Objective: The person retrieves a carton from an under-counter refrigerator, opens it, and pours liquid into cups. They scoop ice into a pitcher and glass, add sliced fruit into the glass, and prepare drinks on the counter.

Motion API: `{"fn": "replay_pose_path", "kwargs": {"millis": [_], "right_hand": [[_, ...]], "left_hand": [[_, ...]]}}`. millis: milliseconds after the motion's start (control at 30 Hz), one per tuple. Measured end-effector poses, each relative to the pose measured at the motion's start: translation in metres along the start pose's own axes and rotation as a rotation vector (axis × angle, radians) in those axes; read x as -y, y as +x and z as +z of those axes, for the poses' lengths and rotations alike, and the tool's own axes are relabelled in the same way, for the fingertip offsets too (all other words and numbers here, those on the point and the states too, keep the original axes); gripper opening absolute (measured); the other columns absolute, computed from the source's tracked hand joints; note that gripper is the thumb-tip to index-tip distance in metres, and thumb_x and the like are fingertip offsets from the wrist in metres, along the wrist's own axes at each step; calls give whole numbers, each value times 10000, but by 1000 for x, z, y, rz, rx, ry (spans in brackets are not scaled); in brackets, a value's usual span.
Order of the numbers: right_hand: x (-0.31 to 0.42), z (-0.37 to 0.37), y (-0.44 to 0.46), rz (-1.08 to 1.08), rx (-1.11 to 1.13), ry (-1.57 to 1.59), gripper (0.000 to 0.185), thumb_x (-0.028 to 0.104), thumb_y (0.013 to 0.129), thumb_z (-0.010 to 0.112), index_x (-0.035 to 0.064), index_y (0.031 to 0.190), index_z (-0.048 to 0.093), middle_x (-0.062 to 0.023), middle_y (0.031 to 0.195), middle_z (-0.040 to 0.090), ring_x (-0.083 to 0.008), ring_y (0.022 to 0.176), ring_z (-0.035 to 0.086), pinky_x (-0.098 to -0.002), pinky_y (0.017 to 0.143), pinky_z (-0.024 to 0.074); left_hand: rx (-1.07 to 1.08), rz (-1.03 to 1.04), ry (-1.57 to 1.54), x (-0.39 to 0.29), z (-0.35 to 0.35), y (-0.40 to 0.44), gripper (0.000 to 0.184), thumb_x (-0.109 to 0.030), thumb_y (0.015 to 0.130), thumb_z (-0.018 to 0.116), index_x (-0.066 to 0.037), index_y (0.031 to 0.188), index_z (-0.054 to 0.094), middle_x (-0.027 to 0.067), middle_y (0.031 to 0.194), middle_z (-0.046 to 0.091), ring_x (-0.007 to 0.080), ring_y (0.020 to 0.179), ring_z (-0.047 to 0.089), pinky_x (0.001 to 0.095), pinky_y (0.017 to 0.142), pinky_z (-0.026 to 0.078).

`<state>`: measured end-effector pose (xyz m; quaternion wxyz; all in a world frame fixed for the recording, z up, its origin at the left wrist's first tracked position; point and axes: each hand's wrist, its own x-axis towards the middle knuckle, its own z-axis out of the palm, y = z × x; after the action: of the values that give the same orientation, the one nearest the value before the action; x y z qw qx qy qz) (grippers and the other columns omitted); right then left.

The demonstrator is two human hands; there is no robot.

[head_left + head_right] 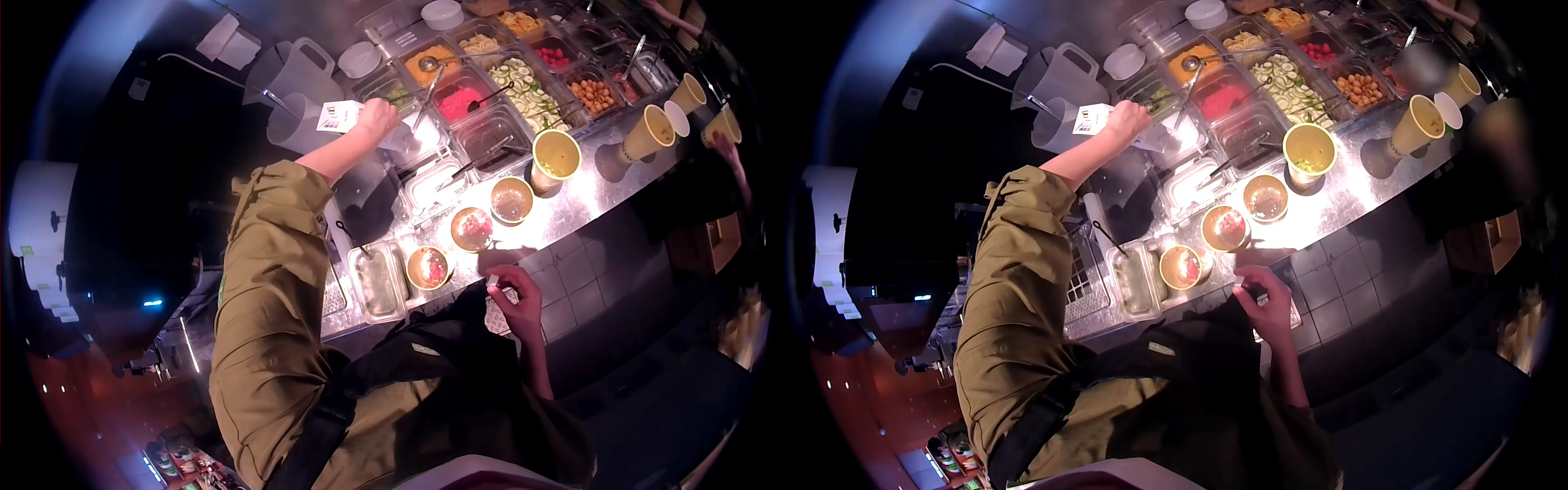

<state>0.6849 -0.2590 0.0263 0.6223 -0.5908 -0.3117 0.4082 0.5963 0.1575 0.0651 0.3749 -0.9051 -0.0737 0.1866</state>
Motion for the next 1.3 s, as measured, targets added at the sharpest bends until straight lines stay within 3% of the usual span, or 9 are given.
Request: {"fn": "replay_pose_path", "kwargs": {"millis": [367,567,600,667,833,1000,1133,1167,1300], "right_hand": [[3,-2,3,-3,22,-3,238,-22,741,667,20,969,611,-25,845,620,-79,723,571,-220,678,467],[6,-1,9,-30,102,-33,259,-55,755,644,0,1001,587,-51,930,633,-83,762,575,-220,709,465],[6,-1,10,-30,130,-39,268,-69,764,633,-10,1019,574,-59,968,637,-81,782,573,-216,723,462],[7,2,13,-16,117,-42,253,-40,743,653,12,986,605,-49,878,632,-93,728,576,-234,706,473],[29,1,36,-159,196,-250,258,-42,746,649,19,992,603,-48,797,631,-104,691,594,-247,676,488],[33,15,79,-35,220,34,298,-65,774,625,2,1051,537,-56,901,618,-92,803,602,-225,715,500],[45,30,140,-105,257,229,330,12,780,670,-5,1079,531,-48,953,605,-101,882,597,-234,792,484],[49,37,157,-172,248,234,324,19,773,681,0,1067,546,-49,945,610,-98,870,600,-230,783,482],[97,77,186,-428,275,124,252,41,818,647,0,1054,570,-43,947,615,-103,868,601,-235,789,481]], "left_hand": [[19,-76,-184,-3,15,-4,76,-136,712,616,-162,664,670,17,699,662,179,694,663,310,563,496],[39,-145,-252,-8,35,-16,75,-125,731,598,-125,774,659,54,717,661,208,701,668,335,568,507],[13,-210,-272,-9,32,-21,80,-123,733,595,-116,786,656,62,730,666,209,703,670,336,570,510],[-40,-341,-312,-12,20,-32,93,-117,739,590,-100,808,649,77,757,677,213,707,674,336,574,515],[95,-534,-512,-6,30,-56,198,-107,729,606,-76,922,580,115,793,661,294,766,659,404,637,523],[88,-744,-891,4,13,-90,413,-163,617,760,-67,966,562,148,902,657,332,871,629,419,717,510],[-269,-893,-1413,-3,16,-126,404,-120,620,797,-34,947,576,141,908,658,274,866,648,352,705,497],[-434,-892,-1470,-9,19,-135,408,-104,628,797,-17,958,573,132,898,660,221,841,653,326,702,485],[-705,-925,-1548,-29,-29,-181,429,-112,627,796,-8,984,582,95,875,660,148,802,623,292,725,478]]}}
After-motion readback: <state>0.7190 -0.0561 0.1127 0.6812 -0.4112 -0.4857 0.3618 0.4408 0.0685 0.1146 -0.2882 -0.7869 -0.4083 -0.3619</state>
